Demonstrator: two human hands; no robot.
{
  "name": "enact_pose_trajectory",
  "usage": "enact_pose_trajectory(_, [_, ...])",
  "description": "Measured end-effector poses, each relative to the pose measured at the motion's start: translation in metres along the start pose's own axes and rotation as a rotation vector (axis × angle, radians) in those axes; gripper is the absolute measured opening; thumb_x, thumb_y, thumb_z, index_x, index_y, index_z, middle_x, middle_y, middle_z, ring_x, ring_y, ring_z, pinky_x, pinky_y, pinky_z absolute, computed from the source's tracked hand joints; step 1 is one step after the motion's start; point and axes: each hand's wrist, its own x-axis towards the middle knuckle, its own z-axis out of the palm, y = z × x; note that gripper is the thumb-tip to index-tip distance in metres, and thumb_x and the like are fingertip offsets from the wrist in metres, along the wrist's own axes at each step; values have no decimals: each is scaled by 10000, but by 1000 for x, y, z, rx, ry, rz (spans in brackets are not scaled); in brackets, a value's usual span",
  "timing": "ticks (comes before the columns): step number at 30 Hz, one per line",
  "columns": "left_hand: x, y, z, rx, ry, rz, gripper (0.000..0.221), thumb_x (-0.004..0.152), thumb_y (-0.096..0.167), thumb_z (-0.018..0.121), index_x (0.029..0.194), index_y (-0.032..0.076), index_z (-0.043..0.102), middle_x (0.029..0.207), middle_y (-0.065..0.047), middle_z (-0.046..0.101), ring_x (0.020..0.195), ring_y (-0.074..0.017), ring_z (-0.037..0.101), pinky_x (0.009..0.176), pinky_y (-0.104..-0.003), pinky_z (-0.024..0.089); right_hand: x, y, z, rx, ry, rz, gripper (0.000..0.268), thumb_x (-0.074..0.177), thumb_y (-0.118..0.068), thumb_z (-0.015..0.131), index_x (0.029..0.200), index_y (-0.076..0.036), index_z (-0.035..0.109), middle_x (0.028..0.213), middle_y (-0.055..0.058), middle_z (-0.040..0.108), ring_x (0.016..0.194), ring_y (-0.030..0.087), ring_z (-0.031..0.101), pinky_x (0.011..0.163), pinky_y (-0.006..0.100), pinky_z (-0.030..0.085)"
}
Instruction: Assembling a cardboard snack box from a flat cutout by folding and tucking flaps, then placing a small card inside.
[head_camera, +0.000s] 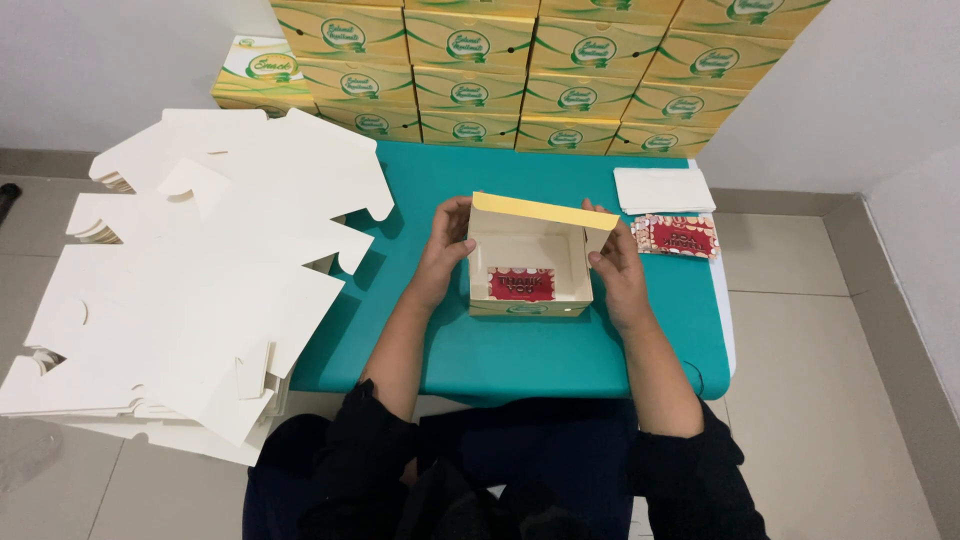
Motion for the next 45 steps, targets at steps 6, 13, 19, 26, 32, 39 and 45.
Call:
enact_pose_trajectory(6, [1,-3,-1,-15,13,-12,581,899,327,544,1375,105,297,1379,-199,375,1377,-392,253,1155,-577,138,1,-5,2,-44,16,11,523,934,-234,480,1412,-79,338,1465,163,392,1327,322,395,1084,488,311])
enact_pose_trajectory(13, [1,-4,-2,-30,11,-19,596,904,363,548,1372,93,296,1381,-217,362,1380,-416,236,1157,-585,123,-6,21,-8,-87,46,72,550,944,-246,483,1445,-96,313,1417,160,434,1295,335,427,1078,500,322])
enact_pose_trajectory(19, [2,-4,-1,-22,7,14,593,912,339,572,1377,96,296,1357,-213,390,1370,-407,259,1151,-579,125,0,-3,2,-60,22,19,539,946,-247,490,1434,-94,319,1437,173,411,1300,349,408,1059,527,321])
enact_pose_trajectory(26, [1,3,3,10,8,27,569,937,347,575,1368,90,305,1354,-231,400,1369,-433,253,1137,-609,131,-5,13,-6,-70,44,74,559,931,-263,522,1429,-99,328,1334,160,481,1244,336,468,1053,515,346])
enact_pose_trajectory(32, [1,4,3,13,-4,35,582,933,346,586,1360,80,293,1344,-244,400,1364,-445,252,1134,-630,108,-5,10,-4,-90,42,65,558,941,-300,513,1430,-103,330,1314,164,488,1237,342,470,1051,524,344])
enact_pose_trajectory(39, [1,0,0,1,-2,42,578,928,331,589,1355,75,295,1350,-236,395,1367,-434,251,1134,-631,97,-6,12,-5,-95,47,57,548,944,-313,508,1422,-104,340,1297,174,491,1226,349,470,1045,538,342])
enact_pose_trajectory(45, [1,2,2,24,2,42,562,934,325,596,1354,86,308,1352,-228,400,1368,-445,239,1129,-648,94,-6,20,-9,-60,28,33,562,942,-272,508,1440,-98,315,1372,181,451,1268,353,441,1058,528,331])
